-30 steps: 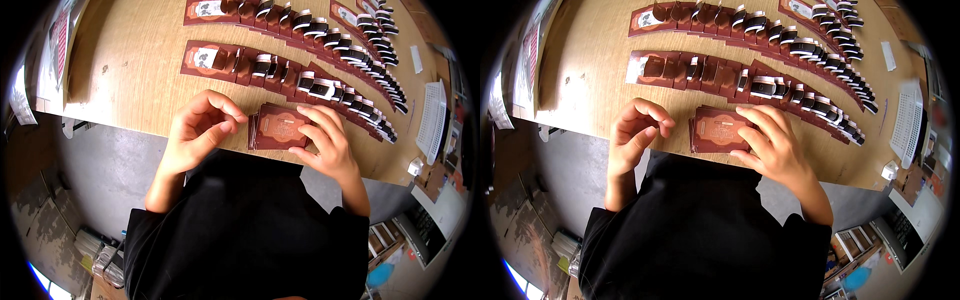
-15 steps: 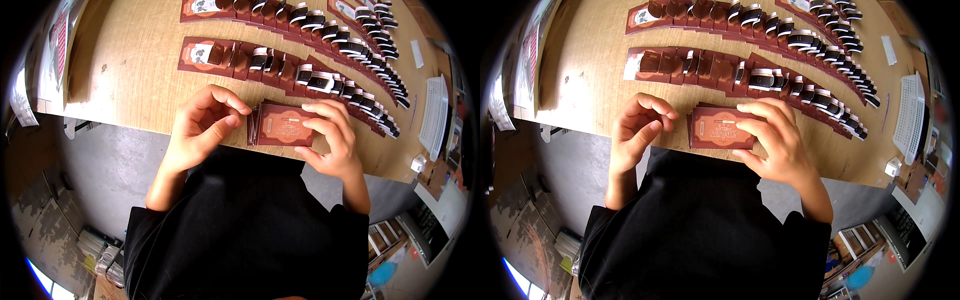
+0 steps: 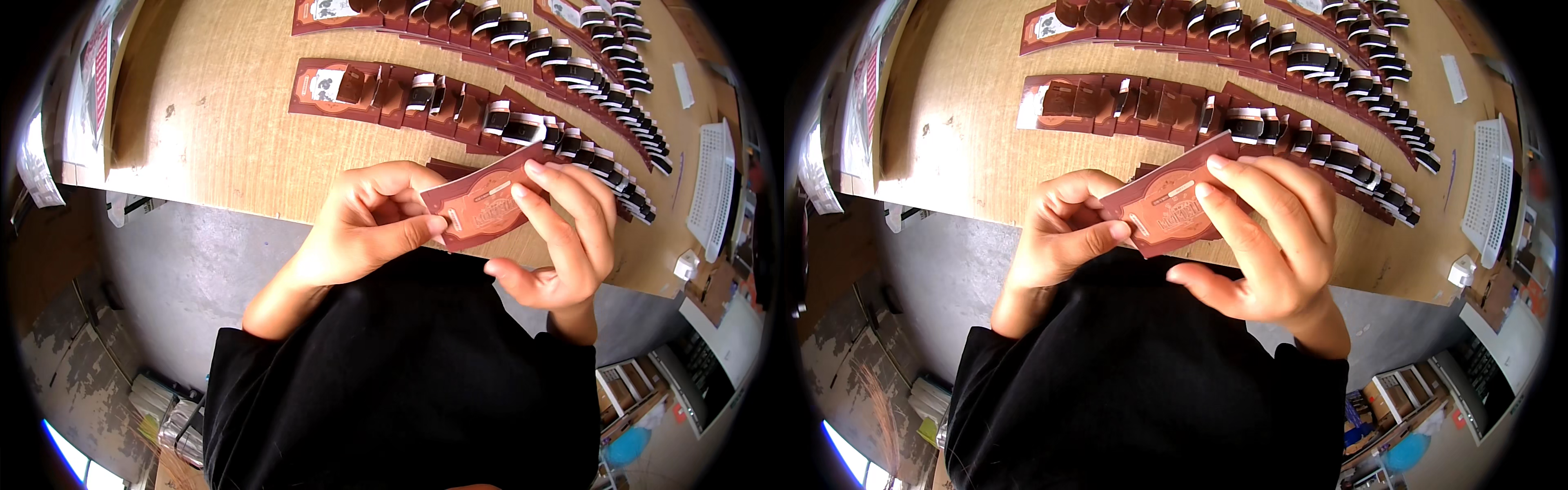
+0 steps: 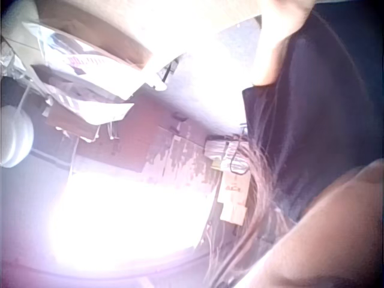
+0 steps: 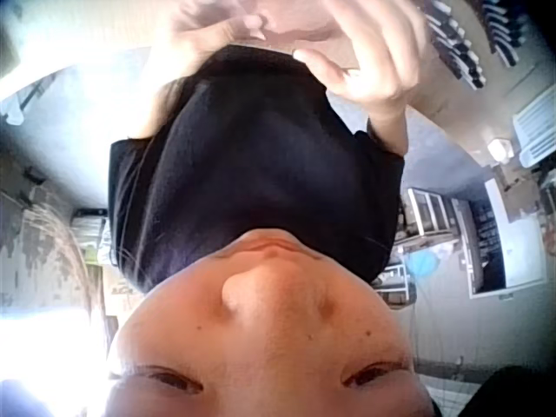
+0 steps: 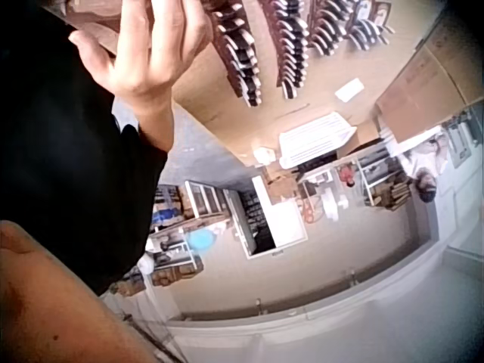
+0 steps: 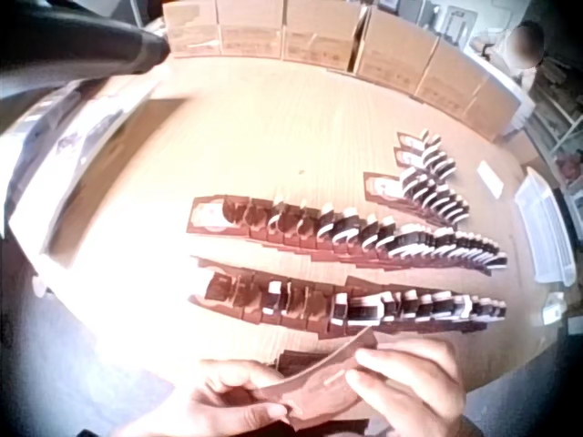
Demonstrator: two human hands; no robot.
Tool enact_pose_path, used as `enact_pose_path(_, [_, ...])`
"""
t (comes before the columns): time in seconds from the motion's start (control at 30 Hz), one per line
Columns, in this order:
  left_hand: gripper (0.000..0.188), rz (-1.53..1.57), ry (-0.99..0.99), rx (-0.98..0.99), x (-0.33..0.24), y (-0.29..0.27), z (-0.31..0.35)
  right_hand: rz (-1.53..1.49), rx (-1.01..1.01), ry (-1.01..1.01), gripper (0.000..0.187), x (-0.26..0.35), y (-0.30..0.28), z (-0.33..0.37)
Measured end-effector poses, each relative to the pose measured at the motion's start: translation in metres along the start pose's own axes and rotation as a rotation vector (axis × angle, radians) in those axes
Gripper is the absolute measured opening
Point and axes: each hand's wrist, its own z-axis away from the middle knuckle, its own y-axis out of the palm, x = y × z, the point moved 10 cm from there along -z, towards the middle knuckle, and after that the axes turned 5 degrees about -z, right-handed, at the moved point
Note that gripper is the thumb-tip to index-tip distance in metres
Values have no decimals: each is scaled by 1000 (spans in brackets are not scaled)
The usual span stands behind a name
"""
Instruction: The person repeatedly picks up small, rectangular, maroon-colored paper pieces from a stack on a wooden table. They fold each piece in half and place it into a long, curved, maroon-colored paper structure that already contains several similar folded pieces. The person continues this repetitive folding and placing process throughout the clip.
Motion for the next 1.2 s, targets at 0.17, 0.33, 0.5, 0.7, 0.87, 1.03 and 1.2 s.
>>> enact_pose_path(0.17, [18,40,77,27,-4,10,-4,79,-140,73,41,5,6,2])
enact_pose_path(0.33, [17,-16,108,40,-7,14,-6,1,-186,138,36,0,9,6])
enact_pose_path(0.5, [15,-48,127,28,-7,19,-6,30,-237,152,31,5,10,10])
enact_pose_path(0.7, [11,-99,119,-72,-2,17,-6,366,-308,36,9,18,15,14])
enact_pose_path(0.87, [8,-125,144,-119,-5,19,-5,216,-310,-5,7,14,12,13])
enact_pose_path(1.03, [9,-184,200,-95,-8,22,-6,-331,-461,297,2,-30,-1,27])
enact_pose_path(1.2, [8,-323,208,-119,-11,18,-7,-285,-363,183,13,-20,0,25])
